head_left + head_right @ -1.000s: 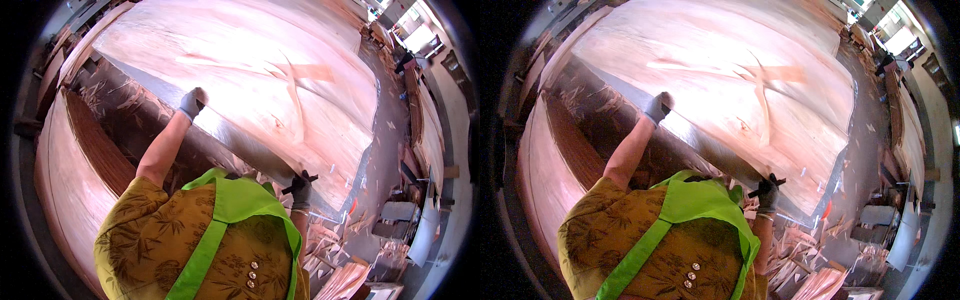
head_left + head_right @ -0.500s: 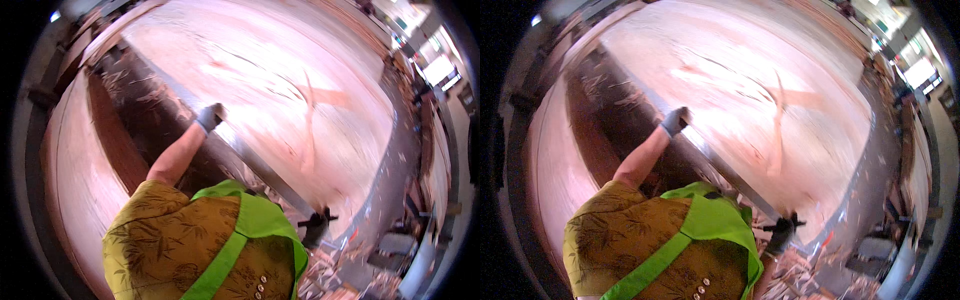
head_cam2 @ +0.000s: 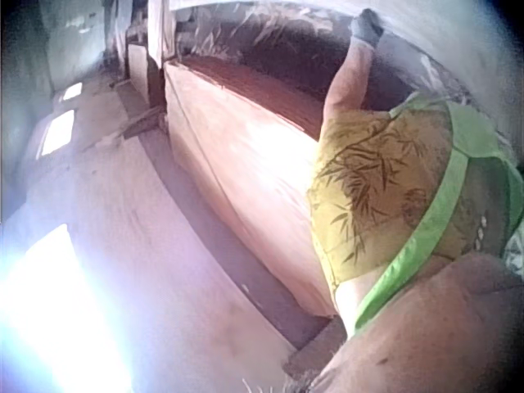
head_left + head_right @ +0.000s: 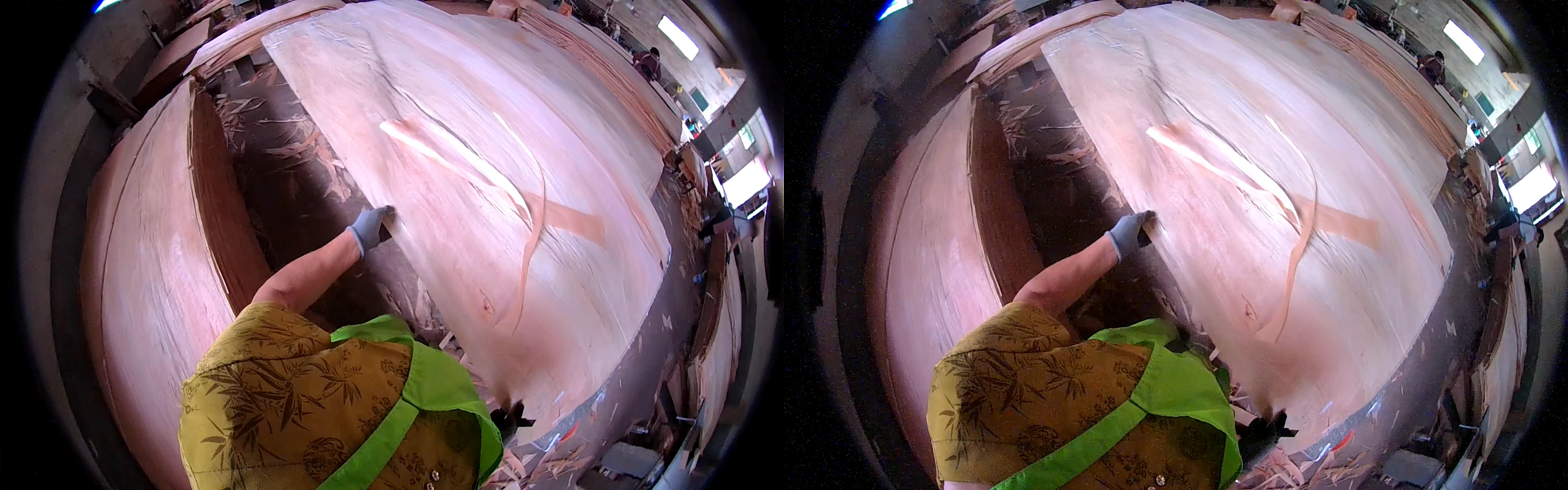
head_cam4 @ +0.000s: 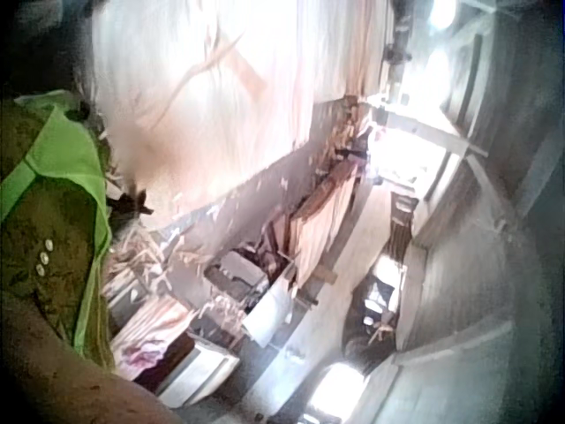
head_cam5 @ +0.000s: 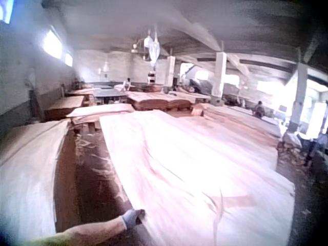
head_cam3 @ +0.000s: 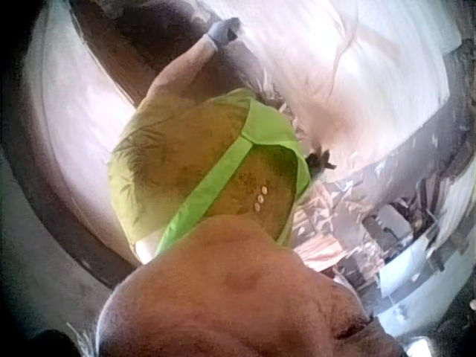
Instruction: The person sorts and stacks sheets of wood veneer by hand. They pick up individual strips and large sheets, align them, and place them onto organized stacks on a table or the floor.
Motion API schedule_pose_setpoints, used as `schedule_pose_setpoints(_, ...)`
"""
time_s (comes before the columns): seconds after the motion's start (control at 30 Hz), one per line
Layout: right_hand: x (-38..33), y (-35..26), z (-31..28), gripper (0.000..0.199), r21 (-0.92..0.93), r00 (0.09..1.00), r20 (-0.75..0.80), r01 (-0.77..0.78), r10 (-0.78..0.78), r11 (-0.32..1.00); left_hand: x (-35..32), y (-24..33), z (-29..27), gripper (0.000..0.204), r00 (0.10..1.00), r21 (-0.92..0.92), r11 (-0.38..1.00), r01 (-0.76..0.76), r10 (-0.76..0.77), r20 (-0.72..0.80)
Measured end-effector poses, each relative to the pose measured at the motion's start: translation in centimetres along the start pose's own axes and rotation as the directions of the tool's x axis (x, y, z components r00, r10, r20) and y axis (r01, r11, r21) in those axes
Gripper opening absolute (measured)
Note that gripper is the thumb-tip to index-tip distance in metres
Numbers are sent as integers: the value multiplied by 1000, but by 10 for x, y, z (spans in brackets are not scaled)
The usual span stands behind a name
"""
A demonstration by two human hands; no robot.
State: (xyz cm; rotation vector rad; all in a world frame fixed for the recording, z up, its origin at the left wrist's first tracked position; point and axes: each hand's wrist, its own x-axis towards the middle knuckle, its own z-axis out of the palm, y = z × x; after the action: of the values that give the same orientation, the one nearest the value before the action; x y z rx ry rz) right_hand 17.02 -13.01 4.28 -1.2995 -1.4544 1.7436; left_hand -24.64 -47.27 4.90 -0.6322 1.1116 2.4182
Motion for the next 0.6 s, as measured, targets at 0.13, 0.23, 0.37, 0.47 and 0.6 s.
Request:
schedule_pose_setpoints(0.13, 4, -6, 21, 50, -21, 998, 47, -42, 42, 999, 1, -5, -71, 20, 988, 317, 937, -146, 122, 93)
schedule_pose_setpoints(0.23, 0, -11, 24, 49, -31, 995, 38, -96, 97, 995, -22, -8, -57, 24, 1000, 297, 955, 14, -16, 5)
schedule_pose_setpoints(0.37, -7, -10, 36, 47, -37, 984, 86, -150, 153, 988, 6, -28, -116, 28, 991, 433, 892, 127, -91, -102)
schedule_pose_setpoints(0.47, -9, -3, 42, 46, -37, 976, 126, -176, 180, 984, 12, -51, -161, 21, 991, 489, 866, 108, -58, -117)
schedule_pose_setpoints(0.6, -12, 6, 37, 45, -5, 975, 115, -191, 191, 982, 12, -40, -129, 15, 981, 443, 883, 156, -84, -177)
